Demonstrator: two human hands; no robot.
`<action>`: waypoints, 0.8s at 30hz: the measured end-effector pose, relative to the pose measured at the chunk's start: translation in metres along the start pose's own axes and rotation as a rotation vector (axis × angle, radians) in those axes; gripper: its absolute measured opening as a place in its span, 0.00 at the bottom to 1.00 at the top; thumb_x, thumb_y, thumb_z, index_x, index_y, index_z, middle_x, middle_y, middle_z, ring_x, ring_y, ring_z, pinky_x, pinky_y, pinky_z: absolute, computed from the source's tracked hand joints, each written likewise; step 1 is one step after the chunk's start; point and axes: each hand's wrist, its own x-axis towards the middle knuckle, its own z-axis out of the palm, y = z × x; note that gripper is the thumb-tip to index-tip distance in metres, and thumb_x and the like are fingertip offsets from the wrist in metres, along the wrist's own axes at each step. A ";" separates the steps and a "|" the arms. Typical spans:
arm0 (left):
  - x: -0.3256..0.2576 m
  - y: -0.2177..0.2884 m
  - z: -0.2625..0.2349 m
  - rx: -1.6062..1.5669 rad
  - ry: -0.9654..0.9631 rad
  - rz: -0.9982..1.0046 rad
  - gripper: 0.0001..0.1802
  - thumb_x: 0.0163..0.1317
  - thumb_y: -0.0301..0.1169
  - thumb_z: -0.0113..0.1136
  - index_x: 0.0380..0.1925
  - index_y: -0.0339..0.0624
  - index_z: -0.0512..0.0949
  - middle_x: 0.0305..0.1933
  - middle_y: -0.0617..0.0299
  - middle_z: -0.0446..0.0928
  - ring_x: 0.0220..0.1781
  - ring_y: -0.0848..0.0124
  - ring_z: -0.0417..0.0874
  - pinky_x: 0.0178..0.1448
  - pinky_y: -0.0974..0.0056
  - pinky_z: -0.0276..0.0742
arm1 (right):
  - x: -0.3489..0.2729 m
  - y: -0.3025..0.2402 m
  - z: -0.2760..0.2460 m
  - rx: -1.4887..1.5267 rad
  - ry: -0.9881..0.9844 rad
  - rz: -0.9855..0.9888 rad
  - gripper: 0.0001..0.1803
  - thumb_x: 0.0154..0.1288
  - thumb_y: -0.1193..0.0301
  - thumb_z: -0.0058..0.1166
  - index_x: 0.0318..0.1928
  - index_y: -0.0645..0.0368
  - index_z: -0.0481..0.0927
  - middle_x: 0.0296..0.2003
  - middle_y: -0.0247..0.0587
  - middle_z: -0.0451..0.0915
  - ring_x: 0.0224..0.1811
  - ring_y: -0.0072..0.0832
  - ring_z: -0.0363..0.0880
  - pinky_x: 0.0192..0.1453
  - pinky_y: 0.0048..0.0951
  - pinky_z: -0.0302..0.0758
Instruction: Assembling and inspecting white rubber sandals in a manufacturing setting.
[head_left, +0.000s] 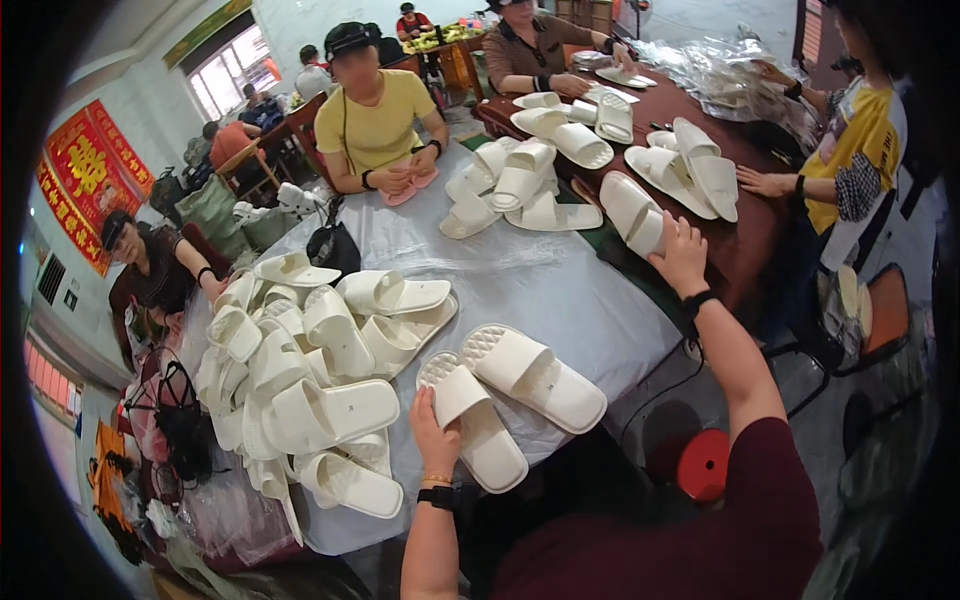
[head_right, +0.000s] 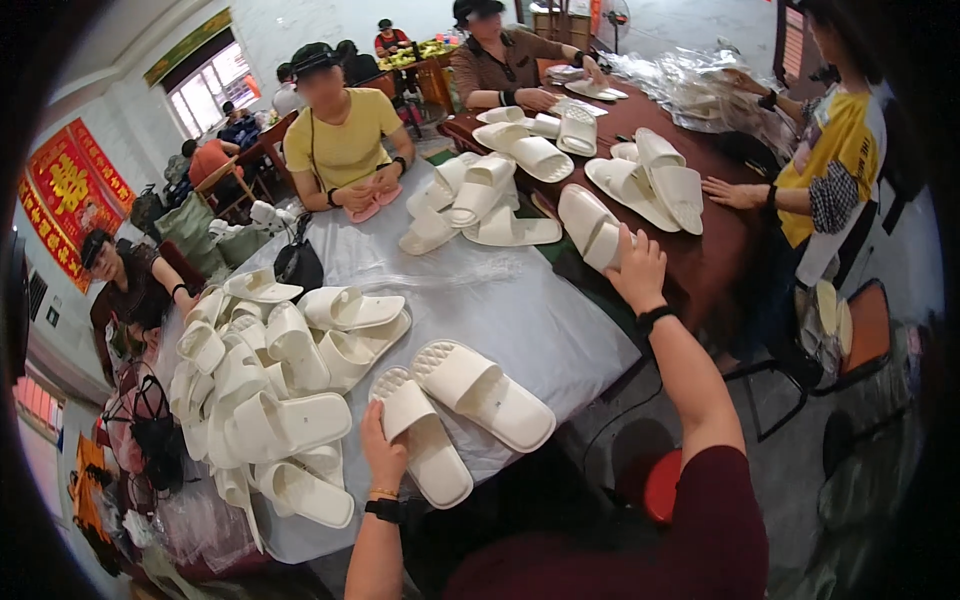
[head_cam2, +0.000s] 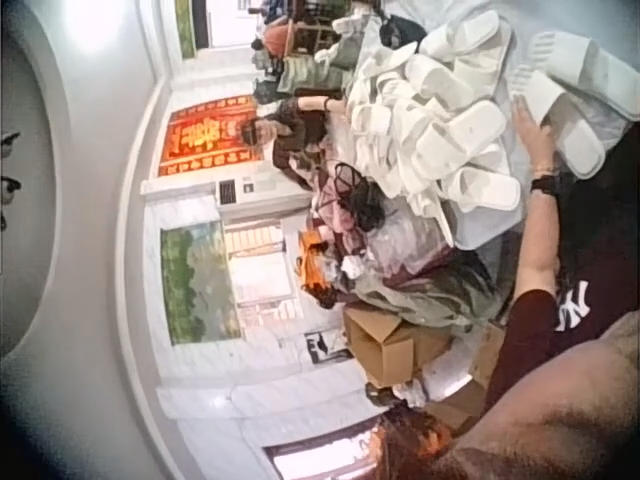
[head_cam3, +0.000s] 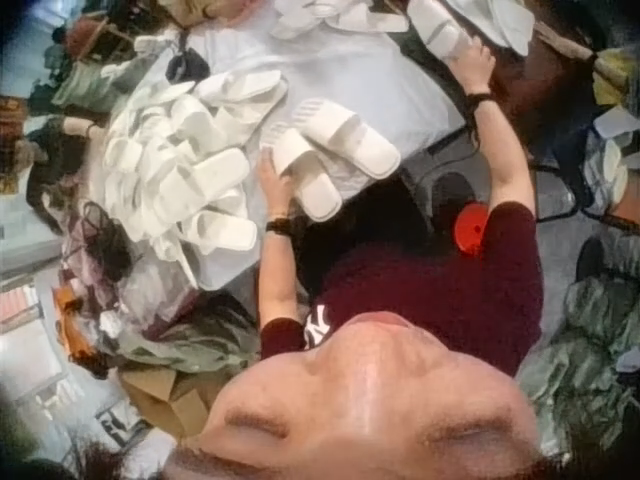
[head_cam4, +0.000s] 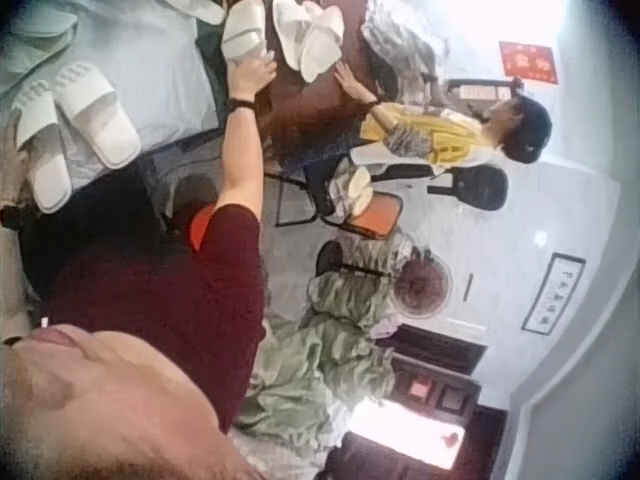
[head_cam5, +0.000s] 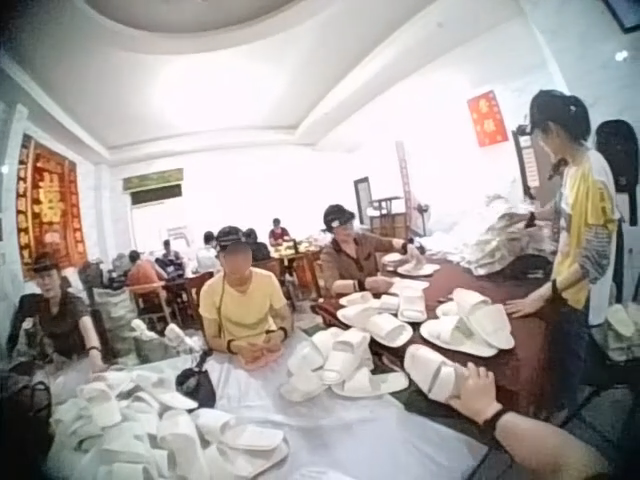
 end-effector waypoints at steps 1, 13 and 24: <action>0.000 0.001 -0.001 0.011 0.038 0.005 0.33 0.49 0.23 0.62 0.59 0.37 0.68 0.63 0.47 0.68 0.65 0.49 0.67 0.69 0.54 0.60 | 0.007 0.001 0.001 0.021 -0.038 0.035 0.47 0.39 0.57 0.71 0.62 0.52 0.65 0.52 0.46 0.73 0.53 0.43 0.71 0.52 0.46 0.71; -0.001 0.000 -0.002 -0.003 -0.009 0.001 0.33 0.46 0.22 0.59 0.58 0.34 0.67 0.63 0.43 0.67 0.65 0.46 0.64 0.70 0.51 0.57 | 0.045 0.007 -0.029 0.284 -0.140 0.102 0.15 0.48 0.62 0.62 0.31 0.60 0.80 0.34 0.53 0.82 0.38 0.48 0.81 0.43 0.46 0.78; -0.002 0.002 -0.006 0.045 0.005 -0.015 0.34 0.45 0.21 0.59 0.58 0.35 0.68 0.64 0.45 0.67 0.66 0.48 0.65 0.70 0.52 0.57 | 0.115 0.077 -0.016 0.922 0.221 0.460 0.20 0.55 0.60 0.62 0.37 0.67 0.82 0.27 0.52 0.83 0.30 0.35 0.83 0.36 0.37 0.75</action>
